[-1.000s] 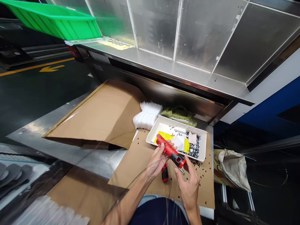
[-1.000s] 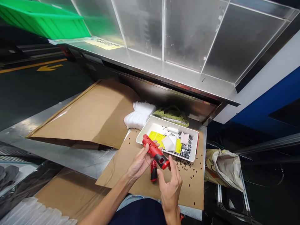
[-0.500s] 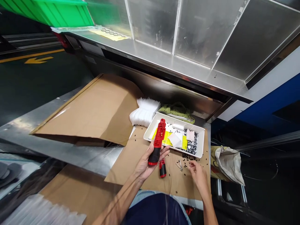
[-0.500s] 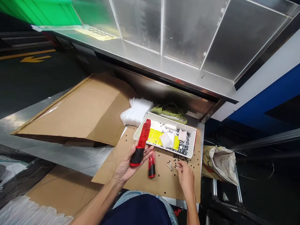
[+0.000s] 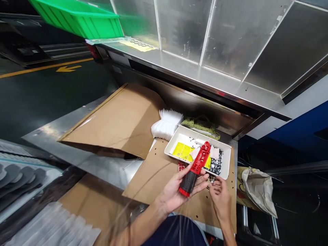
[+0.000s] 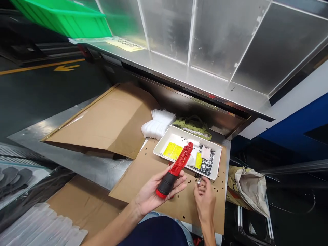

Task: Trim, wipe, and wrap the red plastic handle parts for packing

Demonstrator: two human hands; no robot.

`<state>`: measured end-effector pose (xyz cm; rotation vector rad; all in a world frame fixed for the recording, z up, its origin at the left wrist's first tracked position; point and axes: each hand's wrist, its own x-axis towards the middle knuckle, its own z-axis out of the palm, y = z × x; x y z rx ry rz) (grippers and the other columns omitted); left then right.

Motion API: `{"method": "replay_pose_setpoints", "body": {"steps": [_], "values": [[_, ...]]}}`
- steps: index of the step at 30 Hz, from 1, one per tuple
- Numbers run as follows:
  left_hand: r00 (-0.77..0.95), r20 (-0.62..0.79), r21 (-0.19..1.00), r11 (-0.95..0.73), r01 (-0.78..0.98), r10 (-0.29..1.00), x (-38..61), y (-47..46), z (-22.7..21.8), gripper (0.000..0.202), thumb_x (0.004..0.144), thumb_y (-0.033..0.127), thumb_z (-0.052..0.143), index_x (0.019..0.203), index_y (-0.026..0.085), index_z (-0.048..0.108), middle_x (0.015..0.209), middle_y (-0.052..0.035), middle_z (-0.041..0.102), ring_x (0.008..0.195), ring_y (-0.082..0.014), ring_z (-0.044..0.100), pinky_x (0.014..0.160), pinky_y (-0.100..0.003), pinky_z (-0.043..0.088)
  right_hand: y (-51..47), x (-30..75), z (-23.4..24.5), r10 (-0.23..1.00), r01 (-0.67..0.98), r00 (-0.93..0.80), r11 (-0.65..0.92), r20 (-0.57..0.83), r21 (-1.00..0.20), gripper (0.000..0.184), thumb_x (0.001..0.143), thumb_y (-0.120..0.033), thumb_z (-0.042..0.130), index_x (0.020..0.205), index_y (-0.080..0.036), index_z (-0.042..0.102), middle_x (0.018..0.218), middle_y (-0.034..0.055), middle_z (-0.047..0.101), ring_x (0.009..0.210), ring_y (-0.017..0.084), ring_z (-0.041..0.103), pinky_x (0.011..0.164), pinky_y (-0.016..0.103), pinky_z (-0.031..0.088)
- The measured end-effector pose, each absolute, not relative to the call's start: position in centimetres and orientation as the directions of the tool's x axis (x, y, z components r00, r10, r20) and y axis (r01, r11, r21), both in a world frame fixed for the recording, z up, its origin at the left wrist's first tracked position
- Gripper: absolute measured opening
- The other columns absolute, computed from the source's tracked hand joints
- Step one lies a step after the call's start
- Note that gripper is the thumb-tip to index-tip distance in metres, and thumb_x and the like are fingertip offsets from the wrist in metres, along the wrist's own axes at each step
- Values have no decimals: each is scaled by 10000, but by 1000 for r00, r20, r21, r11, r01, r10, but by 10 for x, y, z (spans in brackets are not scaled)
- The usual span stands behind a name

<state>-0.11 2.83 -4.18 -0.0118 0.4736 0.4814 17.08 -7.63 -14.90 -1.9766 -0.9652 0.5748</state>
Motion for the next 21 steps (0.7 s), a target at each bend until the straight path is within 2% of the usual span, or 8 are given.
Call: {"method": "replay_pose_setpoints", "body": {"steps": [2, 5, 7, 11, 13, 15, 18, 21], "values": [[816, -389, 73, 898, -434, 427, 0, 25, -44, 320, 957, 282, 546, 974, 19, 727, 989, -156, 762, 1013, -238, 714, 1045, -405, 494, -91, 170, -116, 725, 290, 687, -204, 54, -935, 520, 868, -481, 613, 1262, -153, 527, 952, 90, 699, 804, 193, 709, 705, 307, 579], [855, -323, 68, 911, -408, 407, 3, 20, -47, 254, 899, 254, 638, 947, 22, 731, 963, -151, 766, 1056, -261, 698, 1061, -429, 470, -109, 157, -72, 632, 176, 739, 154, 234, -972, 402, 794, -259, 757, 1156, -184, 601, 968, 82, 720, 828, 221, 739, 715, 326, 611], [845, -337, 115, 909, -402, 416, 7, 17, -47, 214, 892, 247, 652, 916, 51, 733, 923, -127, 771, 1025, -246, 710, 983, -374, 519, -114, 142, -52, 600, 160, 734, 300, 317, -940, 321, 793, -203, 758, 1086, -200, 627, 970, 71, 719, 852, 238, 745, 721, 345, 622], [818, -389, 236, 904, -356, 424, 8, 16, -38, 378, 961, 404, 527, 1046, 91, 720, 1101, -132, 748, 878, -207, 743, 714, -261, 573, -115, 111, -38, 575, 183, 747, 306, 334, -934, 288, 851, -200, 717, 1123, -222, 626, 967, 53, 721, 908, 210, 738, 775, 306, 611], [864, -345, 228, 926, -303, 367, 6, 17, -33, 501, 986, 469, 429, 1161, 74, 682, 1231, -174, 692, 940, -232, 736, 762, -292, 581, -114, 103, -37, 580, 209, 743, 272, 334, -939, 301, 866, -191, 701, 1154, -221, 618, 969, 54, 724, 902, 203, 736, 779, 307, 611], [907, -287, 199, 945, -259, 309, 3, 19, -29, 499, 996, 430, 403, 1195, 51, 660, 1276, -201, 661, 1093, -260, 688, 895, -341, 561, -115, 101, -38, 572, 229, 743, 270, 347, -935, 276, 878, -177, 683, 1143, -224, 620, 993, 59, 716, 916, 212, 732, 770, 328, 619], [900, -260, 210, 931, -299, 348, 2, 17, -31, 307, 949, 288, 543, 1191, 136, 655, 1161, -131, 729, 1140, -262, 665, 936, -403, 553, -115, 103, -36, 541, 234, 759, 290, 361, -928, 226, 887, -172, 675, 1100, -227, 624, 1029, 54, 698, 961, 210, 721, 777, 329, 625], [842, -297, 255, 887, -385, 451, 4, 11, -39, 312, 836, 174, 706, 1144, 186, 655, 937, -49, 774, 1015, -229, 715, 899, -386, 570, -116, 103, -32, 531, 219, 771, 297, 351, -929, 203, 892, -181, 678, 1083, -214, 615, 1023, 53, 703, 983, 199, 716, 801, 315, 622]]}}
